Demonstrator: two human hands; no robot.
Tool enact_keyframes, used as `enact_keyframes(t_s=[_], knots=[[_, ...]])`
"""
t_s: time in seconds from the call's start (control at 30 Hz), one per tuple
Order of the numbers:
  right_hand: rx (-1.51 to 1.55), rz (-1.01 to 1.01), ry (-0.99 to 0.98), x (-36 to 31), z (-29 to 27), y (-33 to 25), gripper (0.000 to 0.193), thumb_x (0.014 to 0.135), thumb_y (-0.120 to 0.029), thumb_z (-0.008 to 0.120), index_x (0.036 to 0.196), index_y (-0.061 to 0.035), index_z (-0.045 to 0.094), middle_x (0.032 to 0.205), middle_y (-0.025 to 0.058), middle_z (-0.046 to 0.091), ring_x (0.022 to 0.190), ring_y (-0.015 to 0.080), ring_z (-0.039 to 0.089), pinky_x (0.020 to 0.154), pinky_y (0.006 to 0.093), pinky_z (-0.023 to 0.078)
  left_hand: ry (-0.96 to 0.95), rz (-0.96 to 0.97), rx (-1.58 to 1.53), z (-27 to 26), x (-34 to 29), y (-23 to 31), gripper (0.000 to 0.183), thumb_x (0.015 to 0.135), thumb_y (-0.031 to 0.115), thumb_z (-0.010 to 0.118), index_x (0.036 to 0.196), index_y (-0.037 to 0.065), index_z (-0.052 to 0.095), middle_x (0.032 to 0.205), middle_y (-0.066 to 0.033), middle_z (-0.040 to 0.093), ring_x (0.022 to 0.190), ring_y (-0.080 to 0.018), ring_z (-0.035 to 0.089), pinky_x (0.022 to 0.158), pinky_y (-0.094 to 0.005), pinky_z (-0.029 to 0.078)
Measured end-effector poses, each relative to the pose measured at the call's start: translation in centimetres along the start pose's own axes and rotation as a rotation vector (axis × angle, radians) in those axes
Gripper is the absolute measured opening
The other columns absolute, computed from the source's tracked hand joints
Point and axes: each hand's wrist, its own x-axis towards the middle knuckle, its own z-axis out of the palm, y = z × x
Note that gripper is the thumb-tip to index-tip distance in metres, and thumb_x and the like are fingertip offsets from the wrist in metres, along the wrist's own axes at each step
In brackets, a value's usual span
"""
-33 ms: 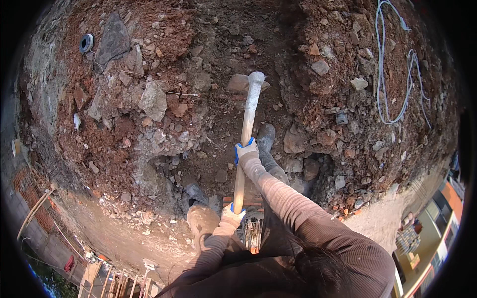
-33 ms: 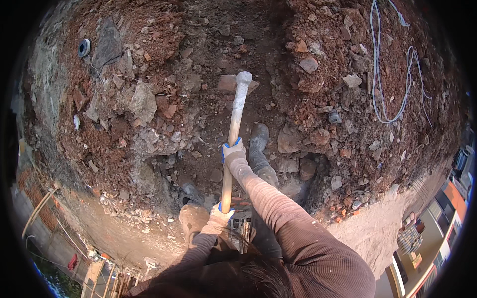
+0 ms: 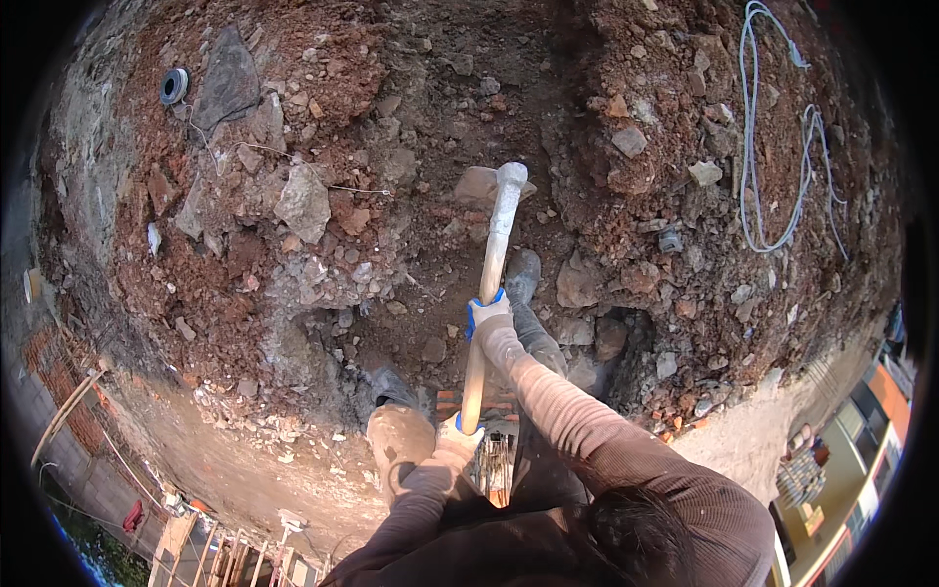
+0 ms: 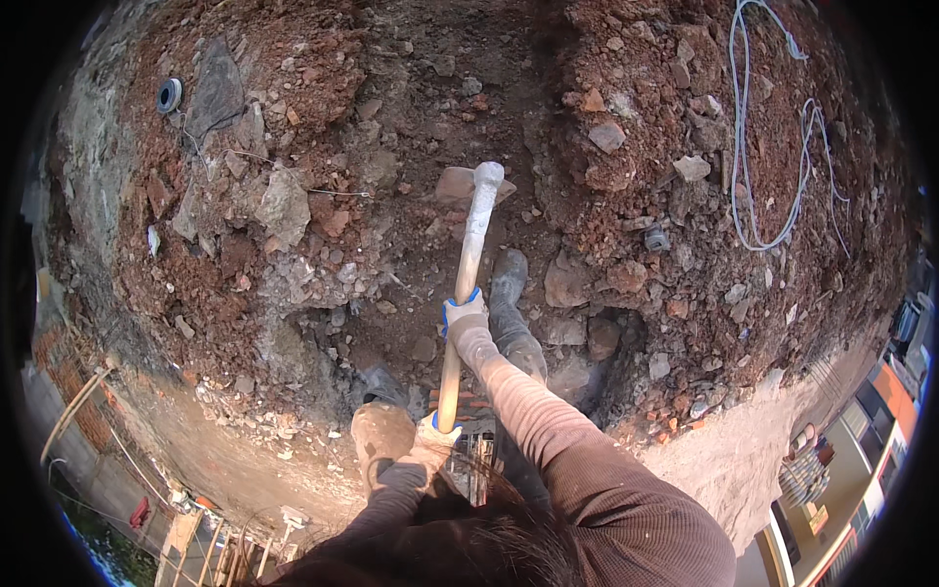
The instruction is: The person uses a pickaxe to break up compacted soil and debris at a construction site. They repeatedly strike the ground, occasionally pause to remove rocks by hand, and continue loosening the earth in a confined area.
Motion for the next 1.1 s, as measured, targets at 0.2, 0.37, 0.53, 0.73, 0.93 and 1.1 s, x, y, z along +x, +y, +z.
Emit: enact_keyframes(t_s=[0.2,0.37,0.53,0.73,0.93,1.1], knots=[[0.413,-0.208,-0.144,-0.8,-9.3,-9.7,0.037,0.084,-0.003,0.07,0.108,-0.0089,0.043,0.065,0.0053,0.053,0.045,0.0185,0.054,0.036,0.0345,0.047,0.024,0.098,0.045,-0.6,2.5,12.3,0.036,0.073,0.019,0.077,0.103,0.004,0.064,0.087,-0.018,0.069,0.082,-0.0365,0.067,0.073,-0.042,0.053],[0.32,-0.651,0.009,2.3,-8.2,-25.1,0.033,0.086,-0.01,0.069,0.101,-0.0071,0.04,0.065,0.0048,0.052,0.046,0.0162,0.052,0.04,0.0324,0.046,0.168,0.513,-0.16,-5.9,15.2,21.0,0.035,0.072,0.019,0.076,0.102,0.004,0.066,0.09,-0.0211,0.068,0.084,-0.0389,0.066,0.072,-0.042,0.053],[-0.324,-0.624,0.272,9.6,0.3,-21.5,0.044,0.08,-0.024,0.074,0.107,-0.0025,0.047,0.082,0.016,0.064,0.069,0.0303,0.067,0.052,0.0403,0.053,0.237,0.285,-0.373,-2.6,17.6,15.4,0.039,0.071,0.022,0.081,0.097,0.0,0.064,0.084,-0.0173,0.067,0.075,-0.0335,0.064,0.071,-0.0402,0.051],[-0.435,-0.24,0.129,1.5,-1.0,4.0,0.051,0.076,-0.025,0.075,0.116,-0.0062,0.05,0.087,0.0173,0.066,0.063,0.0283,0.067,0.055,0.0401,0.055,0.031,0.169,-0.239,2.9,-0.3,1.5,0.031,0.071,0.02,0.08,0.095,0.004,0.066,0.079,-0.0151,0.068,0.075,-0.0309,0.067,0.07,-0.0405,0.053],[0.074,-0.407,0.001,-3.6,0.6,-7.3,0.035,0.081,-0.009,0.074,0.102,-0.0075,0.045,0.064,0.004,0.052,0.048,0.0152,0.052,0.041,0.0325,0.044,0.021,0.162,-0.202,-4.0,4.5,4.2,0.038,0.072,0.025,0.079,0.102,0.005,0.066,0.086,-0.0204,0.067,0.082,-0.0392,0.065,0.072,-0.0436,0.052],[0.12,-0.576,0.148,0.1,4.3,-20.3,0.035,0.083,-0.014,0.073,0.1,-0.0079,0.042,0.065,0.0057,0.052,0.048,0.0189,0.053,0.039,0.035,0.045,0.168,0.478,-0.21,-11.6,14.9,10.1,0.035,0.074,0.025,0.077,0.099,0.003,0.065,0.089,-0.0196,0.069,0.083,-0.0389,0.066,0.072,-0.043,0.053]])
